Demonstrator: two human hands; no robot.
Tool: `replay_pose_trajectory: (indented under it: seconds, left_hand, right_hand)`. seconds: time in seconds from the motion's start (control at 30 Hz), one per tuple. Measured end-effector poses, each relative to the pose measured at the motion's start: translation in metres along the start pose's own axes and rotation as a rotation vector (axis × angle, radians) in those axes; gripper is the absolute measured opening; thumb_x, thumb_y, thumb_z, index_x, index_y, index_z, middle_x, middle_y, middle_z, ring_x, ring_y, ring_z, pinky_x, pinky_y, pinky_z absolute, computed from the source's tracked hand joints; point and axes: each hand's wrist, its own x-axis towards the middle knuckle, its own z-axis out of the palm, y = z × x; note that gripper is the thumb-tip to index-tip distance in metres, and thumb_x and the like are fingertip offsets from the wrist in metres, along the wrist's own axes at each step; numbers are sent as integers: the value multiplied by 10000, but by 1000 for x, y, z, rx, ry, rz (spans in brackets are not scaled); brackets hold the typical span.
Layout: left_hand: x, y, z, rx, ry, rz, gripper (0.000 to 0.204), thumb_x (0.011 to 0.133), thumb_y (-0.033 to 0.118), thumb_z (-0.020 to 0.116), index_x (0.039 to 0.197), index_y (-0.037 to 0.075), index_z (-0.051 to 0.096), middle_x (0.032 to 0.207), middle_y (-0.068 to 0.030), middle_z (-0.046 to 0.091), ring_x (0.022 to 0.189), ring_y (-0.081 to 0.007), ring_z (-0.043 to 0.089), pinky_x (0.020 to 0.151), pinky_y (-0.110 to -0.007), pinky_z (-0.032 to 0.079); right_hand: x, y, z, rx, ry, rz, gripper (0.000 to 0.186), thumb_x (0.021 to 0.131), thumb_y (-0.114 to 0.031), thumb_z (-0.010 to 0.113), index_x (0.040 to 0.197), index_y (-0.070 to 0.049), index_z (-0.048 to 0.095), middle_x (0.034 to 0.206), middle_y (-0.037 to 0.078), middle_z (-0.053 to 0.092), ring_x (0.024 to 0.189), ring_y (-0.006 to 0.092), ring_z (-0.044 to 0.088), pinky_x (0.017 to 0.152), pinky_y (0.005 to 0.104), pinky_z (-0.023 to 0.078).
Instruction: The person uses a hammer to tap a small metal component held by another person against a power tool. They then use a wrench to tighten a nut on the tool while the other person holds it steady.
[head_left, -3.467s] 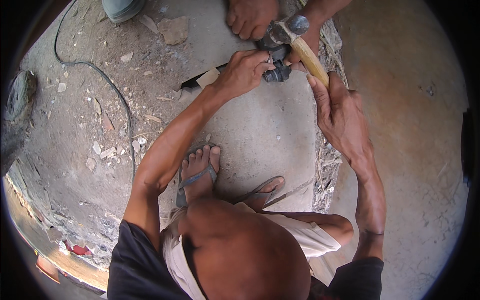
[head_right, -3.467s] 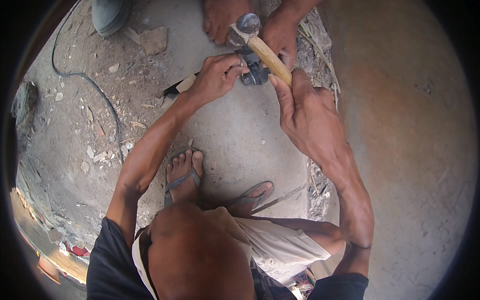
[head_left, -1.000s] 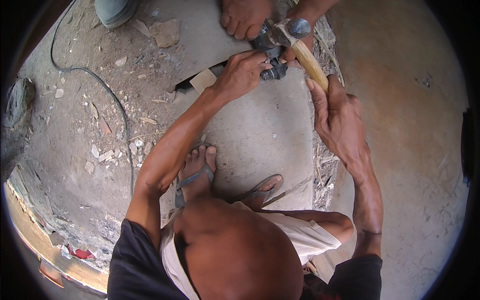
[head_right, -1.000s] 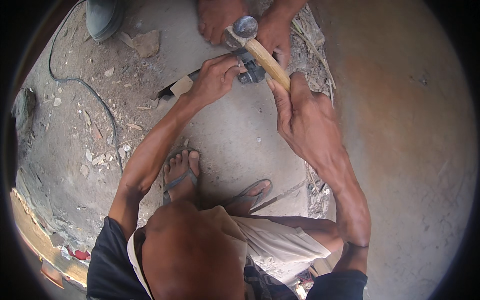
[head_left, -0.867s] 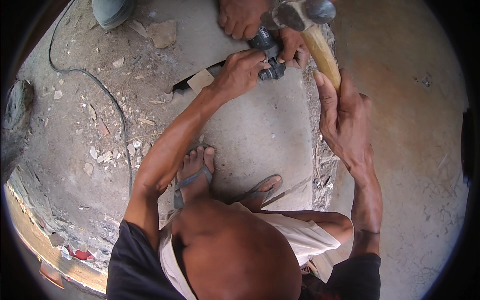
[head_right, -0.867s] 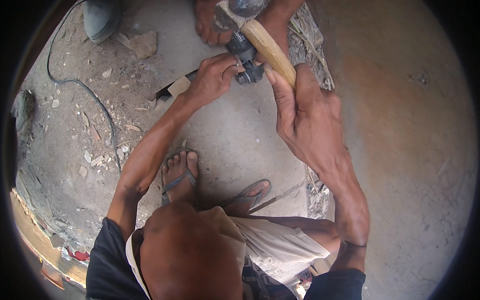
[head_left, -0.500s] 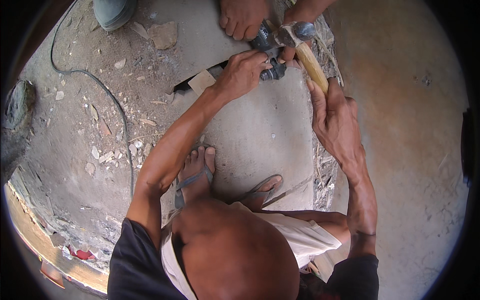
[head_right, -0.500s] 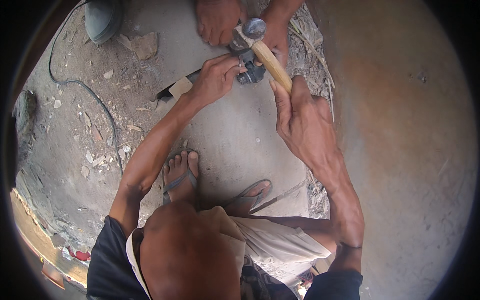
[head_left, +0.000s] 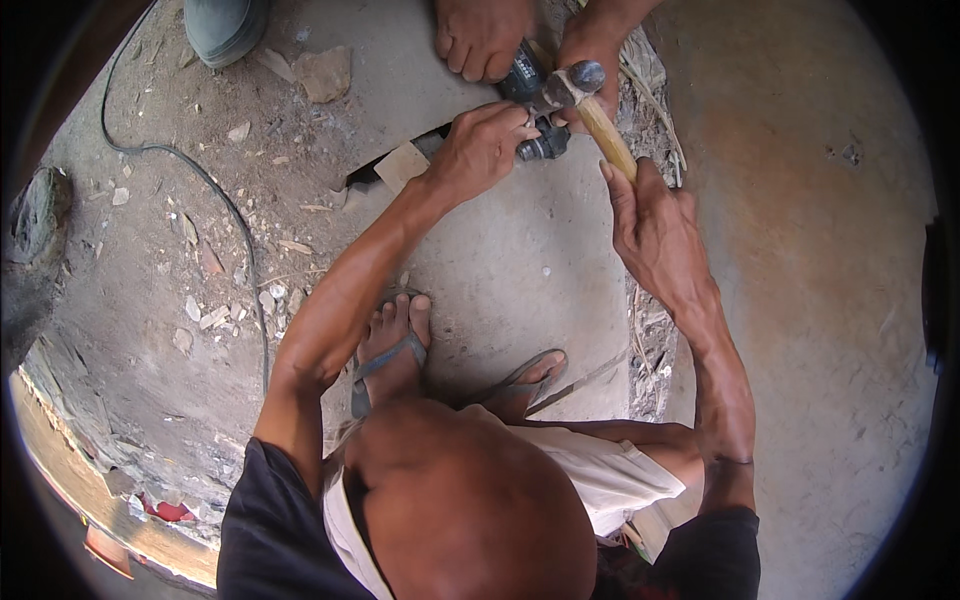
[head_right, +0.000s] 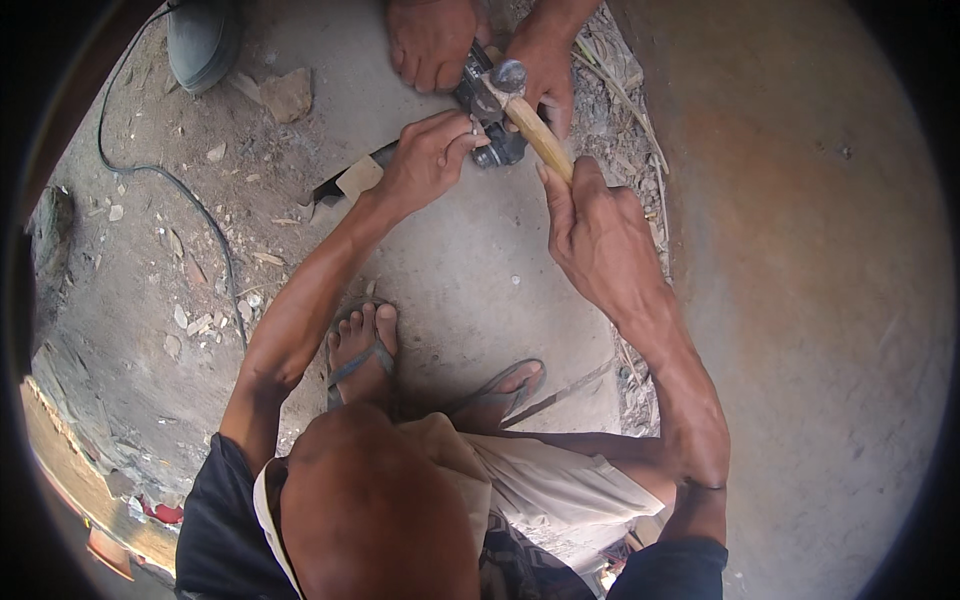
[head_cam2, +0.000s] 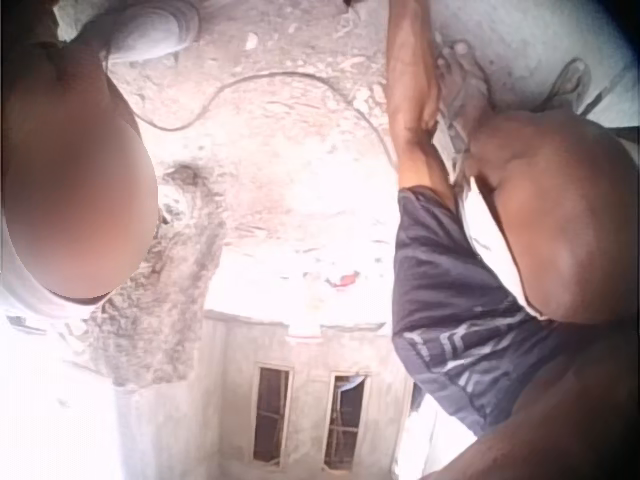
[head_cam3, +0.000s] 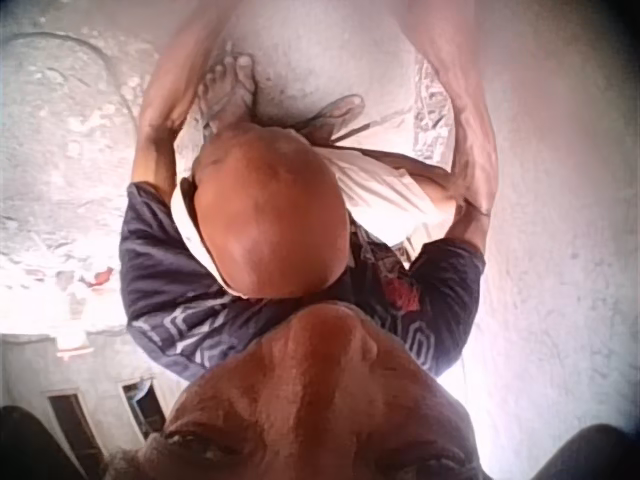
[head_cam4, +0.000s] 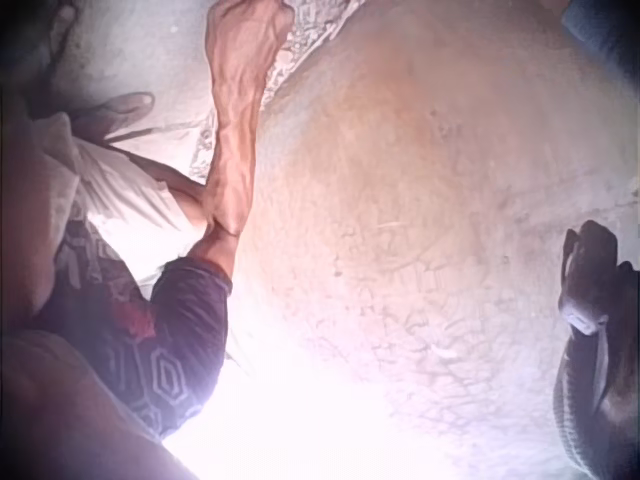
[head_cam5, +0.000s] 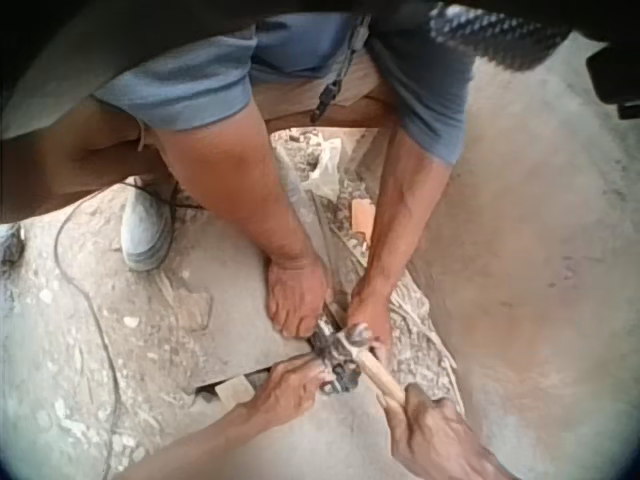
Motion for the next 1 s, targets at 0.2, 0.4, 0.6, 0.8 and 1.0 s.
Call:
replay_pose_trajectory:
  seconds: [0.2, 0.4, 0.6, 0.8, 1.0]
  left_hand:
    - [1, -1, 1, 11, 26, 28, 75, 882, -57, 660, 949, -54, 628, 879, -205, 672, 798, -417, 673, 670, -462, 517]
    - [-3, -2, 0, -2, 7, -4, 76, 879, -56, 664, 941, -52, 620, 879, -211, 666, 803, -420, 670, 670, -459, 518]
    - [-3, -2, 8, 15, 27, 7, 72, 877, -51, 674, 927, -49, 622, 871, -207, 665, 796, -404, 674, 671, -454, 520]
    - [-3, 0, 1, 14, 55, 42, 84, 880, -47, 679, 957, -50, 648, 867, -185, 677, 780, -387, 675, 666, -445, 517]
    - [-3, -1, 2, 3, 20, 1, 81, 880, -48, 681, 951, -49, 642, 849, -189, 663, 764, -391, 665, 658, -443, 508]
  right_hand:
    - [-2, -23, -18, 94, -20, 18, 304, 1040, -209, 597, 868, 26, 511, 520, 217, 520, 425, 355, 575, 413, 423, 402]
    - [-5, -32, -21, 307, 379, -125, 311, 1064, -256, 563, 904, 11, 553, 608, 40, 546, 497, 91, 483, 448, 267, 358]
    - [1, 6, 5, -83, -124, 11, 250, 1024, -156, 617, 891, 31, 516, 515, 196, 519, 437, 295, 628, 407, 394, 422]
    - [-9, -21, -14, 44, 18, -97, 262, 1023, -180, 621, 889, 25, 527, 521, 186, 534, 435, 316, 617, 411, 397, 421]
    - [-15, -26, -13, 368, 498, -162, 273, 1067, -224, 562, 993, 36, 595, 598, 2, 515, 529, 28, 457, 457, 239, 352]
